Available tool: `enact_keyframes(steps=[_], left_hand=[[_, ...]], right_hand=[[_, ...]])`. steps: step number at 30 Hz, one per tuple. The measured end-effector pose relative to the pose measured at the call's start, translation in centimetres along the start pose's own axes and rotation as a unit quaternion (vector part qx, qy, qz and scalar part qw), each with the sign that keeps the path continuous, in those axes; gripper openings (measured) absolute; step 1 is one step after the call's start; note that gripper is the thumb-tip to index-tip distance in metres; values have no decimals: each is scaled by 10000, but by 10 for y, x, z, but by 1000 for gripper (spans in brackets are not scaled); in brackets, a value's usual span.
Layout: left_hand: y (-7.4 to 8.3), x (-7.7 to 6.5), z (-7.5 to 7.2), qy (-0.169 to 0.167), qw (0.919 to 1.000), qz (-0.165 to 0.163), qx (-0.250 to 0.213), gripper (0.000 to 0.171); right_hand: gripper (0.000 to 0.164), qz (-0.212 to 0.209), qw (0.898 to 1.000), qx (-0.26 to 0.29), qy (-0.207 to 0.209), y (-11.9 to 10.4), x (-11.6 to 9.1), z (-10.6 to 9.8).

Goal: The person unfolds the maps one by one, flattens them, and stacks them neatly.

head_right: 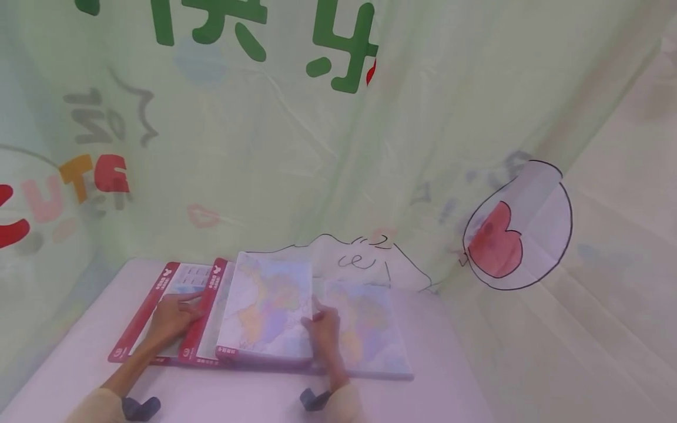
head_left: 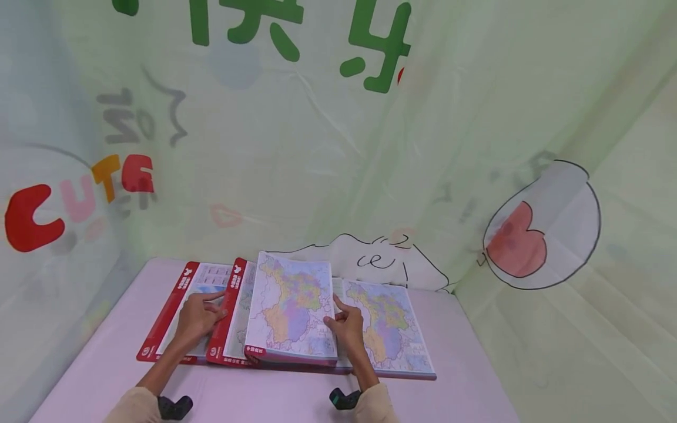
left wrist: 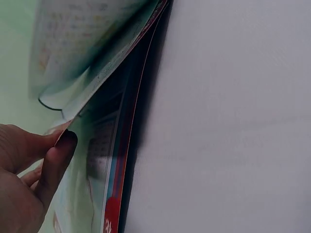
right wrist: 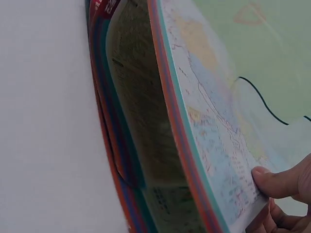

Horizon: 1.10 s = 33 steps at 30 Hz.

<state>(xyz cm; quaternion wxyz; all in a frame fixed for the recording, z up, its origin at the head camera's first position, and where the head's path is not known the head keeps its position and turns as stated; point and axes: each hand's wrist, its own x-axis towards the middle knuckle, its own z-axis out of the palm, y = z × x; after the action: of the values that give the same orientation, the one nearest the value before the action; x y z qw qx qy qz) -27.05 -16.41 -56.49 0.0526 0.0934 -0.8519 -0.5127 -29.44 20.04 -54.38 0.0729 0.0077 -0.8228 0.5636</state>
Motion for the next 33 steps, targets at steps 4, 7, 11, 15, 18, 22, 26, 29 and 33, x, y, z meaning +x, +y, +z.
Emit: enact_keyframes(steps=[4,7,11,15,18,22,26,29,33], left_hand=[[-3,-1,-7,129,9998,122,89,55],[-7,0,-12,248,9995,139,102,53],[-12,1,-18,381,9990,120,219,53],[-13,0,-23,403,9986,106,331,53],[-11,-2,-25,358,9987,94,342,53],[-12,-3,-27,382,9983,97,426,53],[-15,-4,-34,458,9973,206,535,52],[-18,-6,-41,515,9965,268,603,51],[-21,-6,-52,653,9951,242,707,50]], right_hand=[[62,187,9990,-293,270,10,4,-12],[62,259,9975,-490,436,12,5,-20],[60,274,9959,-610,606,11,3,-30],[59,293,9951,-598,724,10,1,-39],[59,357,9941,-600,829,9,0,-45],[58,394,9923,-639,984,11,-2,-52],[57,314,9917,-613,1089,12,-3,-60],[55,291,9900,-645,1219,15,-1,-66],[55,294,9857,-783,1460,16,2,-72]])
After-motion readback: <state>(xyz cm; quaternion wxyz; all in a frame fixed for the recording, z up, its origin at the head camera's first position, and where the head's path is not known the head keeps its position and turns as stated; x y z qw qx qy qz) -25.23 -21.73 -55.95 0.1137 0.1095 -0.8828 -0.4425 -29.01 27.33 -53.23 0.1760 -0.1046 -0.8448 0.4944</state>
